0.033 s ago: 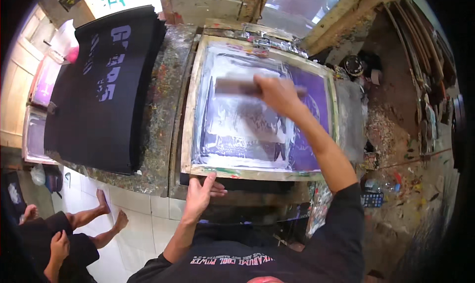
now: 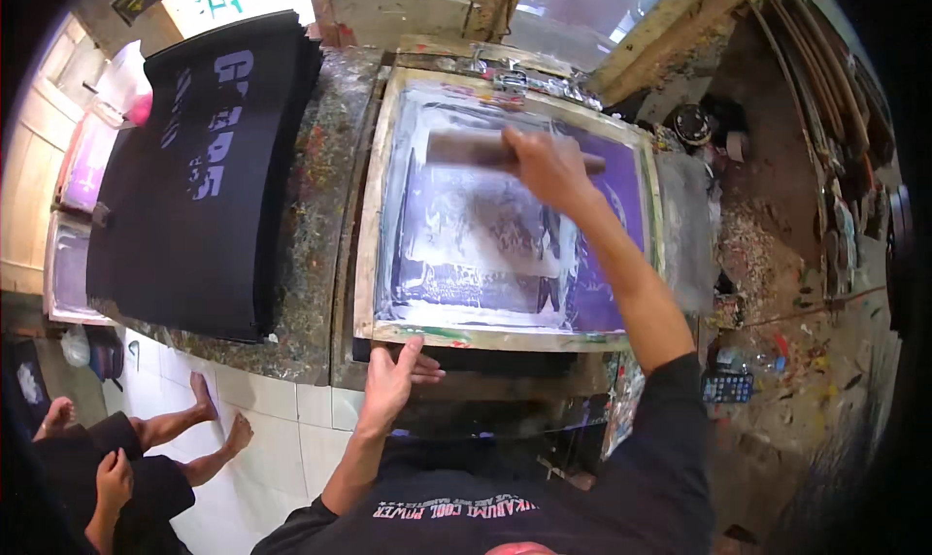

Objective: The person screen prints designs onto fabric panels by applying ink through a silkscreen with a squeegee, lifting the screen, setting aside the printed fabric, and aligning fresh panels on the board using a clear sheet.

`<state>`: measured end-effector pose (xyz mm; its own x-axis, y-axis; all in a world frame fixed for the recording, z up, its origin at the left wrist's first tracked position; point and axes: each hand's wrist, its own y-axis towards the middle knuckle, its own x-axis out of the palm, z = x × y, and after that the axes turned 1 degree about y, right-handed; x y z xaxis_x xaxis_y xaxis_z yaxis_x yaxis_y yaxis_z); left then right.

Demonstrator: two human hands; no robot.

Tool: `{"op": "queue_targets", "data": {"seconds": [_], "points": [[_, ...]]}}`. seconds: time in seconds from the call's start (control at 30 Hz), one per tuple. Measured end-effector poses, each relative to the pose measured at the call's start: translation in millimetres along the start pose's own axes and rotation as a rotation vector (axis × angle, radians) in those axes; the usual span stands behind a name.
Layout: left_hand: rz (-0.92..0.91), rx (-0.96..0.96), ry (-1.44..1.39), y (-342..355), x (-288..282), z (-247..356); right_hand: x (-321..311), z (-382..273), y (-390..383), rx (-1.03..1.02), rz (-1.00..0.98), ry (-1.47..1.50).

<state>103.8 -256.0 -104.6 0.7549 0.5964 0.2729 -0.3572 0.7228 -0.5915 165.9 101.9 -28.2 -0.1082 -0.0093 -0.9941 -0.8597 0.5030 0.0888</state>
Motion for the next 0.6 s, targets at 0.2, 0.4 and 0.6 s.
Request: {"op": "queue_targets", "data": {"seconds": [0.2,0.4,0.6], "points": [[0.016,-0.027,-0.04,0.7,-3.4,0.1,14.5,-25.7,-55.8,0.214,0.088,-0.017],[-0.023,0.012,-0.064,-2.6,-3.8,-8.2,5.6,-104.9,-143.9,0.375,0.011,-0.072],[0.015,0.016,-0.054,-0.2,-2.6,-4.7,-1.6,-123.0,-123.0,-0.004,-0.164,0.145]]}}
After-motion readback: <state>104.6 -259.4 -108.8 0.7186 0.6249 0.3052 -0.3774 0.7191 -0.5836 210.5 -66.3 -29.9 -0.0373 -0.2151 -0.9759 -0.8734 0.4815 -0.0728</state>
